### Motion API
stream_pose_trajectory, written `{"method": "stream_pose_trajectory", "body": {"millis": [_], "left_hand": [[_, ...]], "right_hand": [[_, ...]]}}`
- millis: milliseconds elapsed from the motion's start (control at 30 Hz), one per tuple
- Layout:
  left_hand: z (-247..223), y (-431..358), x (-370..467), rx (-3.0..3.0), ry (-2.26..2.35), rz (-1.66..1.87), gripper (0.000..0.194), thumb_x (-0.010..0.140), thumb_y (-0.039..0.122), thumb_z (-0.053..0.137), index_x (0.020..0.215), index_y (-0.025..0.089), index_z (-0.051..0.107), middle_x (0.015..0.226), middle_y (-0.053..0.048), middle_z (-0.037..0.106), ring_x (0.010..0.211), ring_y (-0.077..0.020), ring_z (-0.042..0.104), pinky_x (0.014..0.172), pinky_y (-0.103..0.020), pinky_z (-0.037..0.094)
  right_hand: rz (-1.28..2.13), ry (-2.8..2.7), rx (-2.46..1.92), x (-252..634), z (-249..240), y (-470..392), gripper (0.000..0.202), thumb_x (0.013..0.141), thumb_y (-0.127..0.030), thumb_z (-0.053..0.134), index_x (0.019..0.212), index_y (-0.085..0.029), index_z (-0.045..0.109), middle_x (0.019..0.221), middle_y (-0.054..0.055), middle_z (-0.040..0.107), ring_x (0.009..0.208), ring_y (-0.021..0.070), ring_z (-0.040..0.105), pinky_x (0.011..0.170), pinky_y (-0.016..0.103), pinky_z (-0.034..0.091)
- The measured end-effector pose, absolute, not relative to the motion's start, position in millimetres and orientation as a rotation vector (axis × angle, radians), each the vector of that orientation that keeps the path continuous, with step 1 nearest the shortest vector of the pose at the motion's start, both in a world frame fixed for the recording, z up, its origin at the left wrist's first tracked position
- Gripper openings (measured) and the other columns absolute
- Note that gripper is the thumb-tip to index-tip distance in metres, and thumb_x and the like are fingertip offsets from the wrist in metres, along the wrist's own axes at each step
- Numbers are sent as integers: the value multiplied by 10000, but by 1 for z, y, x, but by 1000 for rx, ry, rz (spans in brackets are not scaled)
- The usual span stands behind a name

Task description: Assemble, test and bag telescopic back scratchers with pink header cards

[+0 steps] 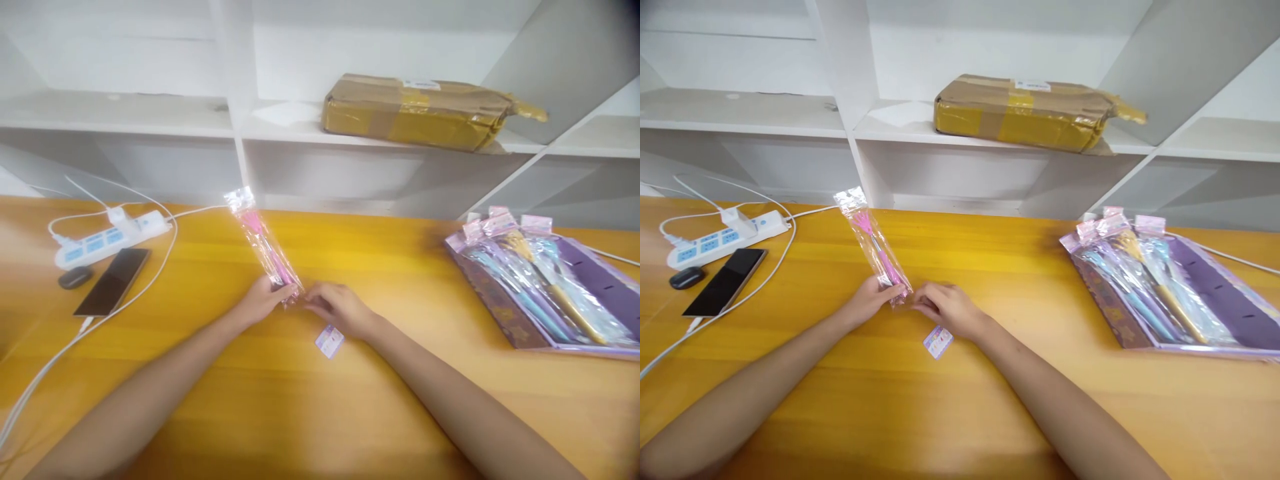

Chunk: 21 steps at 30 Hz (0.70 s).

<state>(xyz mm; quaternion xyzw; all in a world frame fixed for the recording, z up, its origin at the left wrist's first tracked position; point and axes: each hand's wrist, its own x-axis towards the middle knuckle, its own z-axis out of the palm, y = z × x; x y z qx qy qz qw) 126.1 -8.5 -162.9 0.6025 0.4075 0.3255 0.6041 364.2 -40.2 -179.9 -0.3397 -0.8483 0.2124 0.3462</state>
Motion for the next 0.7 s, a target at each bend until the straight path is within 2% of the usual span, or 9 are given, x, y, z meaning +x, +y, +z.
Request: {"method": "stream_pose_trajectory", "body": {"millis": [67,133,233,333,433,533,600,700], "left_hand": [[-162,-8,125,1369,936,778,383,888,520,753,901,139,711,808,-49,731,764,-184,669,735,-299,510],[-161,-7,125,1321,907,822,348,893,485,765,896,142,706,795,-38,721,760,-173,663,748,-295,505],[-160,-10,128,1153,827,808,335,854,446,821,905,137,701,832,-41,721,761,-164,665,752,-297,509],[-161,-17,133,996,744,716,384,813,450,872,933,131,697,867,-52,720,782,-176,687,771,-320,530],[-164,-21,136,1018,696,663,420,821,480,874,988,137,699,868,-52,724,785,-183,706,770,-321,526],[-168,-21,135,1073,641,626,397,877,488,827,1045,148,707,901,-54,730,799,-178,707,760,-307,515],[-169,-20,134,1109,616,591,385,908,499,794,1009,137,715,884,-63,727,806,-175,696,768,-304,513],[-170,-20,134,1084,608,605,480,917,610,733,956,132,706,863,-70,719,789,-186,690,784,-328,523]], "right_hand": [[368,-2188,-828,361,-180,-42,109,1069,-344,600,1088,-237,597,771,-10,649,639,127,574,640,256,461],[273,-2202,-804,359,-178,-43,139,1065,-319,614,1178,-239,602,771,-11,663,636,132,588,638,258,471],[235,-2257,-729,361,-174,-42,204,1070,-241,598,1271,-250,624,897,26,728,727,138,658,686,262,513],[193,-2182,-643,363,-174,-41,162,1040,-186,636,1176,-252,693,950,43,720,793,147,673,720,272,540],[183,-2043,-693,362,-177,-44,87,989,-221,718,1066,-250,747,977,60,640,800,157,645,679,288,545],[353,-1933,-766,357,-177,-48,48,982,-256,727,1025,-248,748,1053,78,595,877,180,644,733,330,581],[525,-1910,-759,355,-174,-49,45,991,-260,716,1032,-245,728,1049,73,602,897,184,643,758,343,591],[729,-1880,-754,353,-170,-48,57,995,-286,716,1027,-239,713,1034,60,600,820,159,621,689,316,572]]}}
